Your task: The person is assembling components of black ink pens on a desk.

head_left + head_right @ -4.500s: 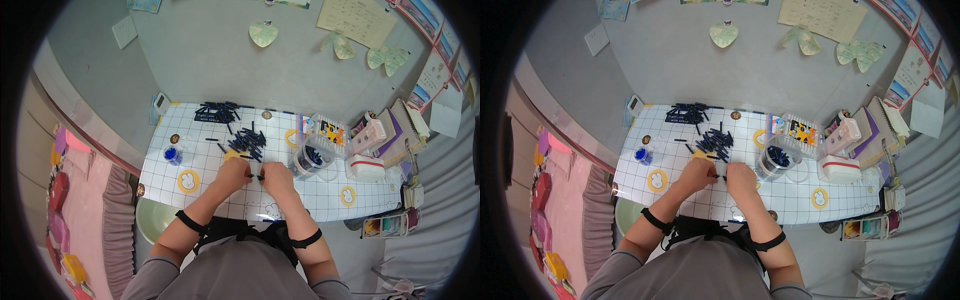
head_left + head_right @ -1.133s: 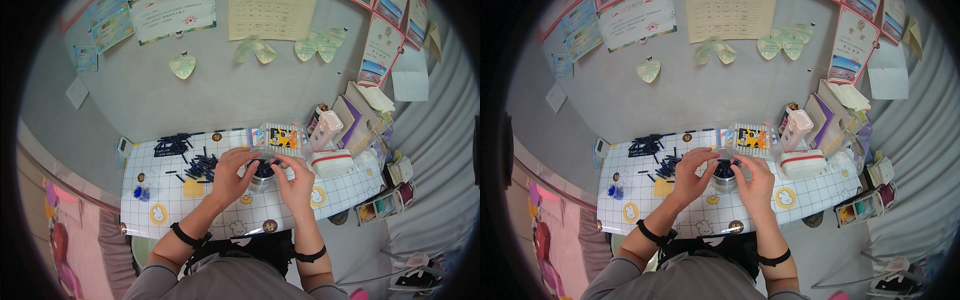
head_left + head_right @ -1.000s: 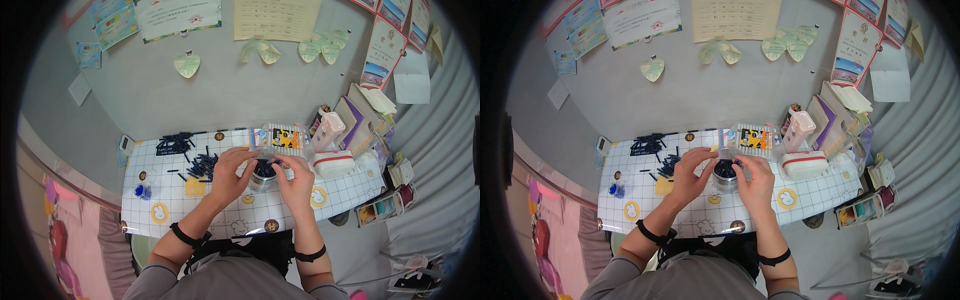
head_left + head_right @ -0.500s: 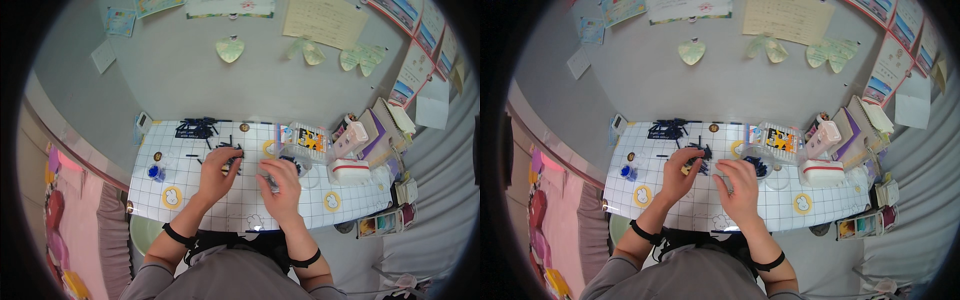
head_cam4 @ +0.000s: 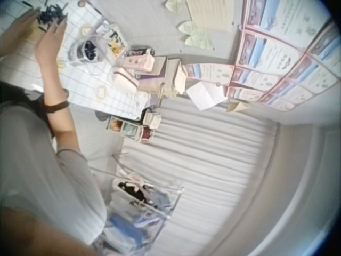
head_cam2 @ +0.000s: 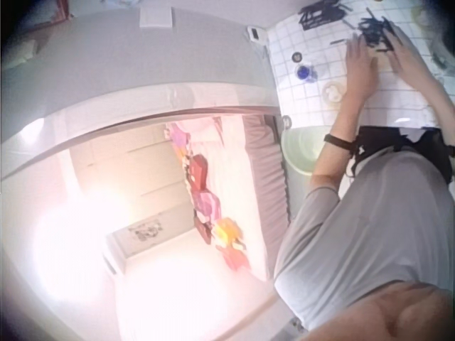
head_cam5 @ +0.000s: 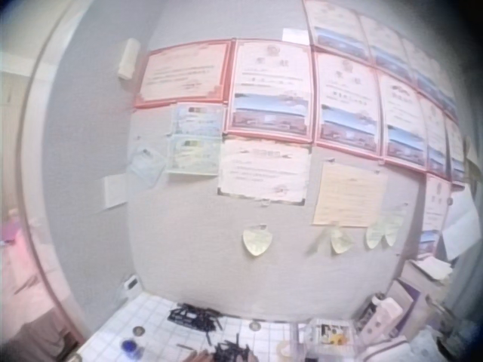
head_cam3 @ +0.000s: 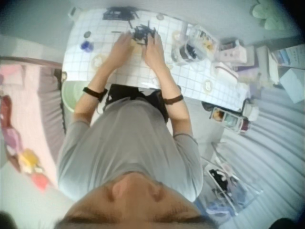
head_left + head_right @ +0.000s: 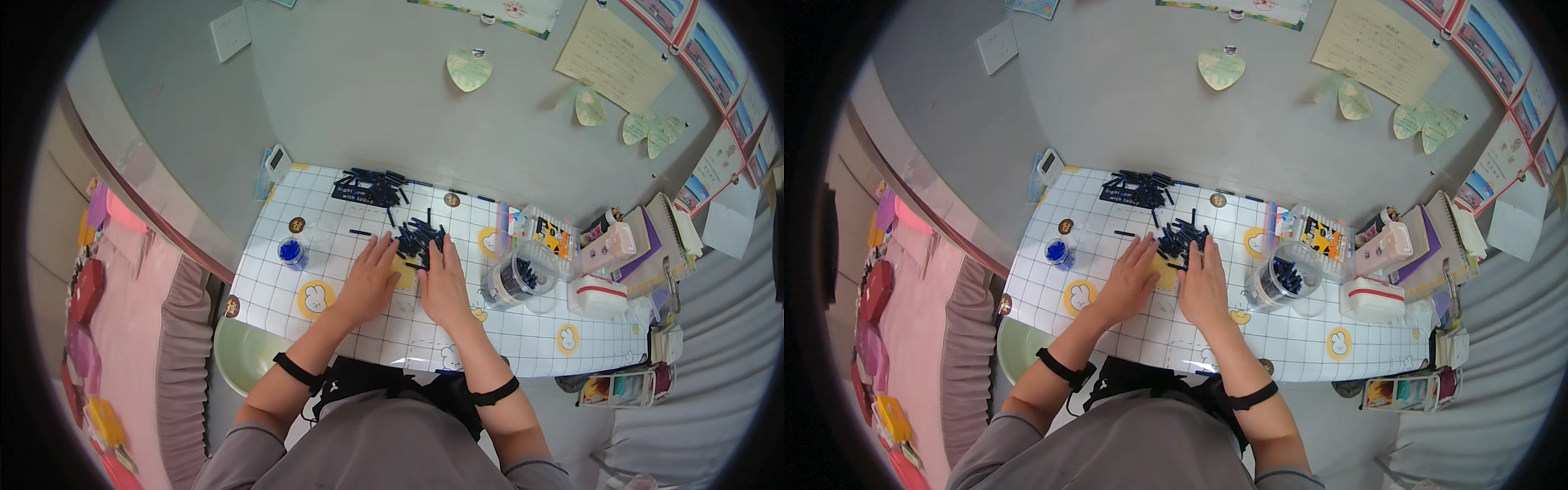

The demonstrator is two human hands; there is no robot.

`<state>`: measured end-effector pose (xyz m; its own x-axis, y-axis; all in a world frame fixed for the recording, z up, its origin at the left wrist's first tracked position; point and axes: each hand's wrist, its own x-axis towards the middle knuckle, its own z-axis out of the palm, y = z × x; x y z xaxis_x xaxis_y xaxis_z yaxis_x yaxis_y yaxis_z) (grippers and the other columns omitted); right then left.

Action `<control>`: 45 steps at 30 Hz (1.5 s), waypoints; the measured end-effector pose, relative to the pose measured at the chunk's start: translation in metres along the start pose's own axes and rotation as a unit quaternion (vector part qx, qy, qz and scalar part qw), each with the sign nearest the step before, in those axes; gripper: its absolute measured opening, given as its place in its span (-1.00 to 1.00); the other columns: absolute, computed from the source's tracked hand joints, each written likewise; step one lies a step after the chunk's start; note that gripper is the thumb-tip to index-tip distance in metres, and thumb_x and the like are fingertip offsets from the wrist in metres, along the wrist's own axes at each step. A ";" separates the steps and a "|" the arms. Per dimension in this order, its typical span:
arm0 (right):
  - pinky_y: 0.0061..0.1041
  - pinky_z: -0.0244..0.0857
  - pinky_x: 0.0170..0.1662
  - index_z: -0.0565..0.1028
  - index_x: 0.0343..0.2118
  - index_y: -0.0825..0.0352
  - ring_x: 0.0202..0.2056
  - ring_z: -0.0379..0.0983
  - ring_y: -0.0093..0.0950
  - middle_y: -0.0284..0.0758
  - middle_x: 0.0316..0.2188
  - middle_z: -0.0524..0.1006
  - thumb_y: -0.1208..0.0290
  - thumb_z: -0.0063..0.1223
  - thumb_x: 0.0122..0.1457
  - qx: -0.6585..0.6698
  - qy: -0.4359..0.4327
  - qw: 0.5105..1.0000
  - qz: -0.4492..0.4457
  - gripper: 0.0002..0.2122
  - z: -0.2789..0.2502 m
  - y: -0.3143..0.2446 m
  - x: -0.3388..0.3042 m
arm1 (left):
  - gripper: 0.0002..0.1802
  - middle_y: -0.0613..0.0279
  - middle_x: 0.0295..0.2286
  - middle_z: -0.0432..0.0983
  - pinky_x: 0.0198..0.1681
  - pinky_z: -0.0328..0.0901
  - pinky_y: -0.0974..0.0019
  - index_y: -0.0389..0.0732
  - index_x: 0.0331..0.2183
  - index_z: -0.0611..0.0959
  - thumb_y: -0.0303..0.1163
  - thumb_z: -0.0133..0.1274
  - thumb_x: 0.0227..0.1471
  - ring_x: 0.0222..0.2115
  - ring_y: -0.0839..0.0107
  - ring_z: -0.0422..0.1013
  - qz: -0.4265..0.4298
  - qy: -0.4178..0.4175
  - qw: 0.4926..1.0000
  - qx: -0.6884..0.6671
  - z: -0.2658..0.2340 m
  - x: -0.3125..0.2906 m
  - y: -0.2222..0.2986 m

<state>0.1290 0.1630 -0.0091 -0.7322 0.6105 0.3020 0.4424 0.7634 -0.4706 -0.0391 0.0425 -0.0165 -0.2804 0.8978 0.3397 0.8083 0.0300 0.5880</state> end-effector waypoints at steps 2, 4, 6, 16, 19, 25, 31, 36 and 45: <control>0.06 -0.02 0.53 0.21 0.44 0.60 0.50 0.05 0.22 0.30 0.48 0.10 0.35 0.10 0.42 -0.031 -0.015 0.999 0.021 -0.37 0.011 0.001 0.001 | -0.27 -0.12 0.46 0.16 0.52 0.01 -0.15 -0.26 0.43 0.33 -0.41 0.10 0.30 0.47 -0.22 0.06 0.029 -0.046 0.996 0.065 0.005 0.003 0.000; 0.08 -0.07 0.54 0.20 0.45 0.60 0.52 0.01 0.20 0.28 0.50 0.08 0.32 0.08 0.44 -0.068 -0.033 0.997 0.010 -0.36 0.018 0.001 -0.004 | -0.24 -0.07 0.47 0.15 0.53 -0.01 -0.13 -0.24 0.44 0.33 -0.46 0.09 0.27 0.48 -0.18 0.05 0.049 -0.067 0.991 0.100 0.007 0.006 0.004; 0.10 -0.12 0.55 0.18 0.46 0.59 0.53 -0.02 0.18 0.26 0.51 0.06 0.29 0.06 0.45 -0.104 -0.053 0.993 -0.002 -0.34 0.021 -0.004 -0.009 | -0.21 -0.02 0.48 0.15 0.55 -0.04 -0.12 -0.22 0.46 0.32 -0.50 0.08 0.23 0.49 -0.15 0.04 0.068 -0.088 0.984 0.136 0.006 0.004 0.008; -0.06 -0.18 0.60 0.15 0.50 0.53 0.59 -0.08 -0.12 -0.04 0.58 0.07 0.24 0.11 0.43 -0.061 -0.119 0.988 -0.082 -0.29 0.003 -0.028 -0.044 | -0.26 -0.02 0.47 0.17 0.55 -0.02 -0.05 -0.26 0.43 0.36 -0.49 0.08 0.25 0.49 -0.02 0.08 0.049 -0.102 0.986 0.122 -0.004 -0.027 0.011; -0.10 -0.18 0.61 0.18 0.49 0.52 0.59 -0.06 -0.13 -0.03 0.57 0.09 0.26 0.10 0.44 -0.034 -0.143 0.984 -0.096 -0.32 -0.006 -0.034 -0.053 | -0.30 -0.04 0.45 0.21 0.53 0.03 -0.05 -0.25 0.40 0.39 -0.48 0.10 0.27 0.48 -0.03 0.11 0.047 -0.094 0.988 0.110 -0.010 -0.035 0.014; -0.15 0.09 0.53 0.35 0.37 0.51 0.55 0.04 -0.07 -0.03 0.52 0.19 0.39 0.19 0.38 0.116 -0.141 0.980 -0.077 -0.44 -0.016 -0.035 -0.060 | -0.35 -0.06 0.43 0.24 0.51 0.08 -0.05 -0.23 0.35 0.46 -0.48 0.12 0.26 0.45 -0.07 0.15 0.032 -0.081 0.990 0.111 -0.020 -0.048 0.013; -0.18 0.32 0.32 0.46 0.26 0.46 0.28 0.36 -0.04 -0.07 0.30 0.42 0.46 0.38 0.23 0.084 -0.016 0.996 -0.001 -0.45 -0.027 -0.025 -0.056 | -0.39 -0.08 0.35 0.34 0.42 0.22 -0.06 -0.26 0.24 0.57 -0.44 0.25 0.17 0.38 -0.15 0.23 0.012 -0.055 0.995 0.077 -0.031 -0.048 0.023; -0.20 0.44 0.15 0.53 0.17 0.45 0.08 0.51 -0.11 -0.12 0.09 0.50 0.46 0.43 0.18 0.074 -0.018 0.997 0.009 -0.50 -0.024 -0.023 -0.039 | -0.47 -0.03 0.16 0.49 0.25 0.37 -0.03 -0.24 0.04 0.68 -0.49 0.41 -0.01 0.22 -0.13 0.38 0.031 0.016 0.999 0.041 -0.031 -0.038 0.034; -0.25 0.56 -0.13 0.64 -0.04 0.43 -0.23 0.66 -0.15 -0.11 -0.12 0.58 0.63 0.39 0.13 0.130 -0.029 0.991 0.011 -0.69 -0.008 -0.021 -0.024 | -0.77 0.16 -0.32 0.63 -0.11 0.46 -0.04 -0.18 -0.23 0.78 -0.47 0.40 -0.01 -0.24 0.02 0.58 -0.043 0.007 0.999 0.012 -0.012 -0.033 0.023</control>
<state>0.1416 0.1335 0.0000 -0.7558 0.6073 0.2447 0.3151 0.6650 -0.6771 -0.0172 0.0086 -0.0051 -0.3568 0.8851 0.2988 0.7931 0.1180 0.5976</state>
